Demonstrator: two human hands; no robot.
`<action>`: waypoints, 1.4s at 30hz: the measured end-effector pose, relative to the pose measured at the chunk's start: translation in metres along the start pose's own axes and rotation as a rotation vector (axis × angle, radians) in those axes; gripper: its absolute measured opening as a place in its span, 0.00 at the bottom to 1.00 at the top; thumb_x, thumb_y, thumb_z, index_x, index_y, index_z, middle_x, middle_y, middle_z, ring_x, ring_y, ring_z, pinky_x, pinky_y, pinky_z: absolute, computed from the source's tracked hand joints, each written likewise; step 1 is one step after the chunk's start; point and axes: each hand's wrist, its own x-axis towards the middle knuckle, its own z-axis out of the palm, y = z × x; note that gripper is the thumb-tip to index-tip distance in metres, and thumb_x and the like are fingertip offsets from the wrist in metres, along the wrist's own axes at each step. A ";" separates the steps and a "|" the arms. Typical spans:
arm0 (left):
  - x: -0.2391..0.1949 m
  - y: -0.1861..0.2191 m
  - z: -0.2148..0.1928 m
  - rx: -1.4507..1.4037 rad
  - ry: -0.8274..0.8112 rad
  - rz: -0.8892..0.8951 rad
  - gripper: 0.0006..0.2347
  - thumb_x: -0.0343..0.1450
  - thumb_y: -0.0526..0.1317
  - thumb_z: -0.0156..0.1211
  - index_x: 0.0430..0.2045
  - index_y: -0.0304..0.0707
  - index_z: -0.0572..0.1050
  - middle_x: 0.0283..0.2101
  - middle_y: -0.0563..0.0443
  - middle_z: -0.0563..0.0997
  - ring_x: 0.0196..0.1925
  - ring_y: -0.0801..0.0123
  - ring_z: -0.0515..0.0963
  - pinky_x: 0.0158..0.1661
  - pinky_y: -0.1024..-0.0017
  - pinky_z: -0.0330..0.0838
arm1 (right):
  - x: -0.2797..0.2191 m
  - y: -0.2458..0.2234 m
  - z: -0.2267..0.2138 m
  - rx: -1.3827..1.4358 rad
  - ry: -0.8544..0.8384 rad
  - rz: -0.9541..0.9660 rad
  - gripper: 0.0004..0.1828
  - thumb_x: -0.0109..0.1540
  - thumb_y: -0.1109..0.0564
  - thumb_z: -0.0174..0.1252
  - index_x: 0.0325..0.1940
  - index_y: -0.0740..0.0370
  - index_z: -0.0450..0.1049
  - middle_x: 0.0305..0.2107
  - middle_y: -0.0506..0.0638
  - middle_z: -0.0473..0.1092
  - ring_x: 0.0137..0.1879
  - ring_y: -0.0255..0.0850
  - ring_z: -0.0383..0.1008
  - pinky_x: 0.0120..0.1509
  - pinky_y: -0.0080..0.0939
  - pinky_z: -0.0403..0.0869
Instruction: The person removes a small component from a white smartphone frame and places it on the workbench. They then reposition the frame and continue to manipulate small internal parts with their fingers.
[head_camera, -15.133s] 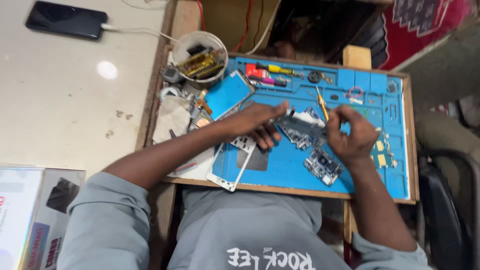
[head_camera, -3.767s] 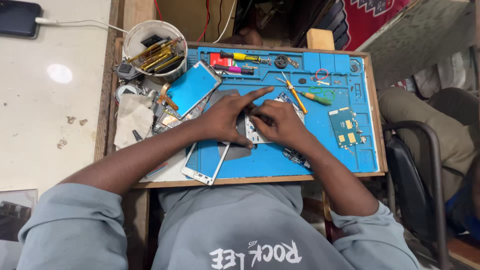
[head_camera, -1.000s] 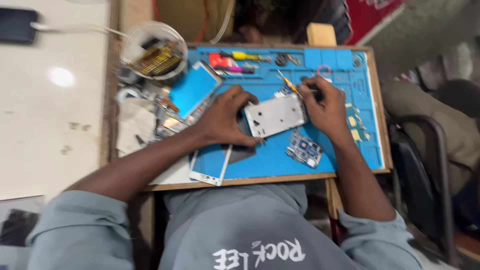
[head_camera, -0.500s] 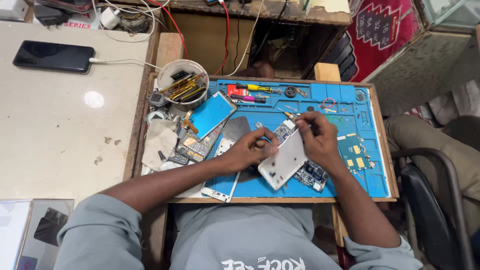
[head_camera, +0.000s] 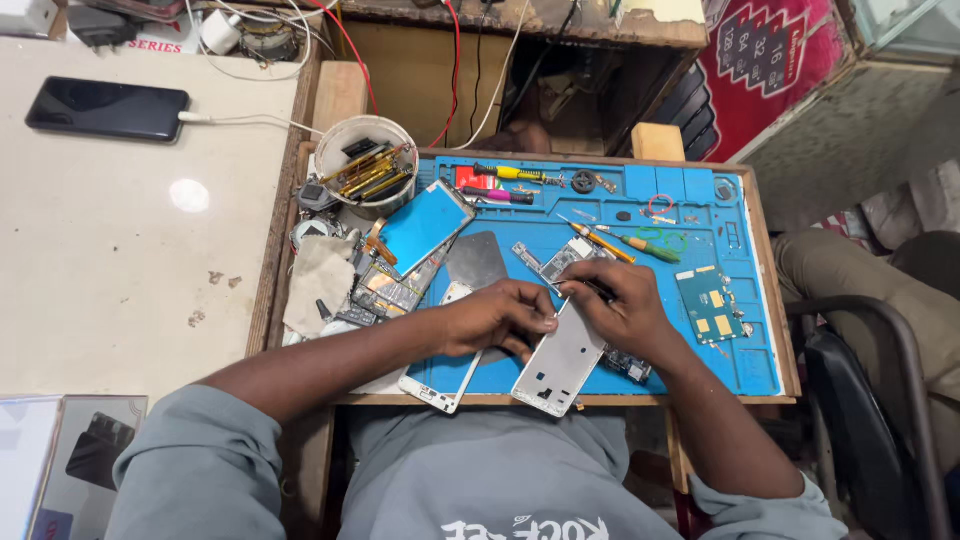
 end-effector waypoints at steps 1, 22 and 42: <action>0.001 -0.002 -0.002 -0.008 -0.026 -0.005 0.05 0.72 0.37 0.64 0.33 0.35 0.75 0.36 0.52 0.79 0.38 0.71 0.83 0.40 0.69 0.81 | -0.001 -0.003 -0.001 -0.003 -0.013 -0.023 0.07 0.62 0.60 0.65 0.42 0.63 0.79 0.32 0.51 0.79 0.32 0.36 0.79 0.37 0.35 0.75; 0.002 -0.005 -0.004 0.274 -0.110 0.128 0.10 0.74 0.40 0.63 0.35 0.26 0.78 0.33 0.44 0.83 0.33 0.69 0.85 0.37 0.71 0.83 | -0.002 -0.014 -0.007 0.039 -0.091 -0.065 0.06 0.60 0.60 0.67 0.40 0.62 0.79 0.30 0.51 0.79 0.32 0.39 0.82 0.35 0.36 0.76; -0.024 0.034 0.023 1.017 0.372 0.623 0.13 0.69 0.43 0.69 0.40 0.32 0.81 0.27 0.50 0.85 0.26 0.77 0.83 0.30 0.78 0.76 | 0.005 -0.001 0.011 0.066 0.269 0.208 0.08 0.67 0.60 0.63 0.46 0.69 0.78 0.35 0.50 0.78 0.37 0.27 0.74 0.40 0.30 0.74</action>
